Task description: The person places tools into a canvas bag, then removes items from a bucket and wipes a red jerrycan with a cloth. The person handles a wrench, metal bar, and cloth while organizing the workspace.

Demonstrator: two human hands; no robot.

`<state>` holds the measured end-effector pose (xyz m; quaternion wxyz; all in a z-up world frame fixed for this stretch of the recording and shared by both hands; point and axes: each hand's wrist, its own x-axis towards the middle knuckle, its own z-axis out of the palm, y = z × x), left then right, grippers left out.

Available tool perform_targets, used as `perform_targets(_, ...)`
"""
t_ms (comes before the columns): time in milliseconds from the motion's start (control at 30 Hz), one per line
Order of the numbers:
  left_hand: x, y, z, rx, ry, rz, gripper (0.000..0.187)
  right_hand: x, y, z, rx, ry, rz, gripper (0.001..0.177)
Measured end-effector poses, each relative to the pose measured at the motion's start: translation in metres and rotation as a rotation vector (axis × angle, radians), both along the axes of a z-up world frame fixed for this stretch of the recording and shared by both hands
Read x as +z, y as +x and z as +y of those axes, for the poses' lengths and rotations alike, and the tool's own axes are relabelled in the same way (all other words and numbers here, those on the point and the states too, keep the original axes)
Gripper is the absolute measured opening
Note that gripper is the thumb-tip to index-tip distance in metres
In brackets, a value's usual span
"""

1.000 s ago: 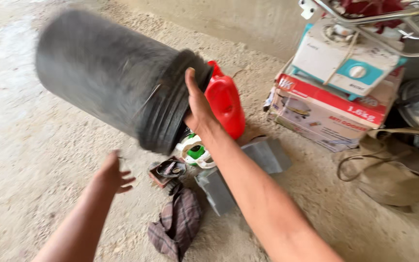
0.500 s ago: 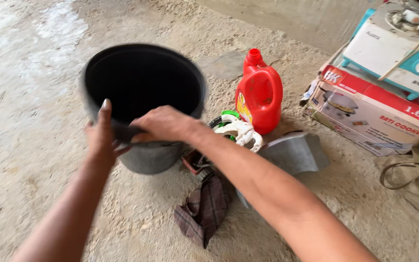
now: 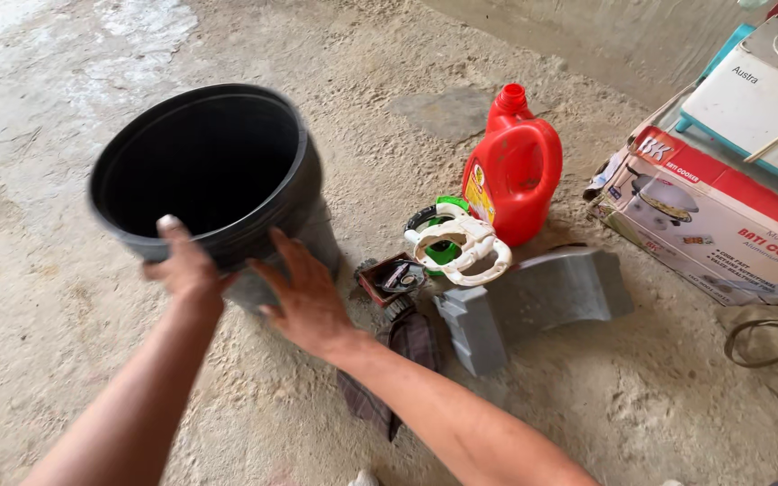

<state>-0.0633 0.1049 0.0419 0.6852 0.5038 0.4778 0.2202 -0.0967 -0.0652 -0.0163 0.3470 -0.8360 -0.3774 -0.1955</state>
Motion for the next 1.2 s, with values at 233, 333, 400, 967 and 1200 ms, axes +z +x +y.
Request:
perform_targets(233,0.020,0.021,-0.044,0.043,-0.239,0.073,0.104,-0.005,0.007,-0.077,-0.040,-0.315,0.060,0.060)
perform_targets(333,0.026,0.011,-0.066,0.012,-0.255,0.181,0.100,0.026,0.002,-0.122,-0.086,-0.367,-0.054,0.055)
perform_targets(400,0.019,0.005,-0.095,-0.100,-0.250,0.221,0.101,0.050,0.000,-0.148,-0.087,-0.435,-0.152,0.056)
perform_targets(967,0.011,-0.062,-0.175,-0.792,0.124,-0.071,0.059,0.116,-0.059,-0.187,0.047,-0.553,-0.515,0.033)
perform_targets(1200,-0.021,-0.071,-0.198,-0.837,0.083,-0.084,0.070,0.073,-0.050,-0.180,0.043,-0.775,-0.468,0.026)
